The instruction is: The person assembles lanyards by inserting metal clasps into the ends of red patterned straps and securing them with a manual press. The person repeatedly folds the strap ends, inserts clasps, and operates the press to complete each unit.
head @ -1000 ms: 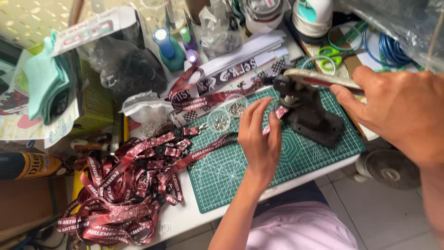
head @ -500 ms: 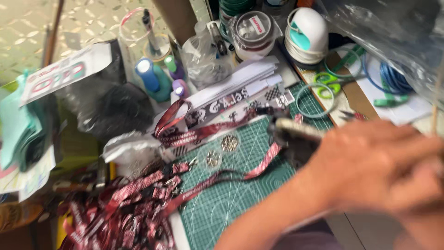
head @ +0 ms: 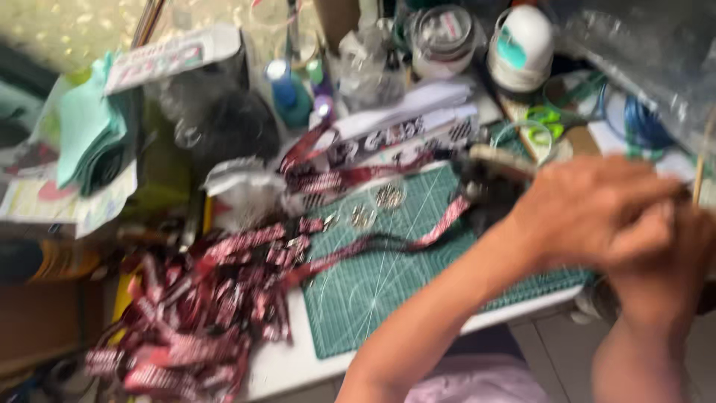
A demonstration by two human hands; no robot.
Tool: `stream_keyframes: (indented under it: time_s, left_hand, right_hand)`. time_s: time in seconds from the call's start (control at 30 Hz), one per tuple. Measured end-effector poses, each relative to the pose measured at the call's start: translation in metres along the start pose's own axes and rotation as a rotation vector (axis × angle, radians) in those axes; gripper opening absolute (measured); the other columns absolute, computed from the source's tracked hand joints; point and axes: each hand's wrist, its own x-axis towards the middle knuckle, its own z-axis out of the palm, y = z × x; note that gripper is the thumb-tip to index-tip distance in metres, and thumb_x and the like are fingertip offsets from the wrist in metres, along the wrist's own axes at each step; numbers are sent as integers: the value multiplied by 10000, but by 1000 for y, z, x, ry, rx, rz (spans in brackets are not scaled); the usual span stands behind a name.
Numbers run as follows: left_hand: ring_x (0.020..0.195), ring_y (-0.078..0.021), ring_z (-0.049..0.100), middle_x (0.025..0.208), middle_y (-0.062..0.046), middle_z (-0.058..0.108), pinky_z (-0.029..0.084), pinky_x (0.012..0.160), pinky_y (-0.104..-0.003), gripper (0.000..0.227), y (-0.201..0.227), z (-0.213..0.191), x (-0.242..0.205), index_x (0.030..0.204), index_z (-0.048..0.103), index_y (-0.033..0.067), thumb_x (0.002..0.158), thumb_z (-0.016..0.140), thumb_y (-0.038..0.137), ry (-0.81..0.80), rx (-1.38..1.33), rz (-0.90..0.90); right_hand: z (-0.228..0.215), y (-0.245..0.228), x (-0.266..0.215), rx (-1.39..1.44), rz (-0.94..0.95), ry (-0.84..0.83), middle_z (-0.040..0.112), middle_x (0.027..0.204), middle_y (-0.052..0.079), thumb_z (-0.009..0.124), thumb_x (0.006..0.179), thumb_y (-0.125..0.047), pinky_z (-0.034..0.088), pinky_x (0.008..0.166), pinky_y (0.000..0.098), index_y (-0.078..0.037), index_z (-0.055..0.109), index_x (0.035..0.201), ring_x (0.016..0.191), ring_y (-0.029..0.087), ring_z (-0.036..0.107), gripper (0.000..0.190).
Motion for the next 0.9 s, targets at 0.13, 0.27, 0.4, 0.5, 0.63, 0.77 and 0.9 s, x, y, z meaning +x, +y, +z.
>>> stream_keyframes:
  time_s: [0.13, 0.27, 0.4, 0.5, 0.63, 0.77, 0.9]
  left_hand:
    - [948, -207, 712, 976, -15, 707, 535, 888, -345, 335, 2, -23, 17, 1248, 605, 177, 1099, 453, 435, -40, -52, 56]
    - [1140, -216, 683, 1220, -89, 676, 537, 1058, -315, 312, 12, -73, 5, 1387, 524, 136, 1171, 499, 359, 155, -40, 102]
    - [1032, -148, 697, 1124, -87, 710, 552, 956, -266, 237, 11, -98, -39, 1317, 606, 88, 1173, 479, 228, 545, -165, -100]
    - [861, -112, 712, 898, -69, 725, 558, 813, -247, 250, -8, -94, -72, 1192, 676, 63, 1145, 463, 186, 703, -113, -345]
    - [826, -166, 717, 924, -74, 757, 546, 707, -304, 227, -37, -75, -110, 1152, 724, 100, 1037, 561, 208, 541, 66, -655]
    - [985, -255, 706, 1020, -80, 755, 550, 841, -378, 224, -54, -57, -129, 1141, 733, 90, 974, 675, 227, 383, 249, -579]
    - [1026, -291, 674, 1082, -101, 714, 541, 853, -402, 346, -62, -49, -129, 1173, 728, 81, 886, 751, 273, 256, 332, -519]
  right_hand:
    - [-53, -14, 60, 333, -79, -118, 663, 959, 117, 714, 1017, -201, 489, 761, 388, -53, 645, 1045, 885, 274, 655, 166]
    - [-107, -51, 126, 138, -281, -191, 681, 885, 75, 681, 1018, -303, 496, 704, 352, -95, 692, 1005, 802, 225, 663, 208]
    - [-145, -93, 175, -270, -459, -193, 700, 812, 33, 647, 1018, -405, 503, 647, 316, -138, 739, 964, 718, 176, 672, 287]
    - [-161, -108, 189, -211, -674, 35, 718, 808, 11, 665, 983, -442, 515, 643, 300, -147, 769, 968, 718, 153, 685, 313]
    - [-154, -82, 155, 202, -1027, 348, 758, 918, 69, 785, 834, -275, 551, 782, 373, -61, 787, 1040, 878, 239, 715, 297]
    - [-85, -43, 72, 628, -722, 417, 645, 795, 59, 636, 1035, -338, 449, 686, 314, -29, 713, 951, 746, 195, 633, 329]
    - [-2, -17, 26, 967, 37, 141, 555, 683, 53, 524, 1210, -385, 367, 600, 252, 17, 654, 872, 633, 140, 564, 541]
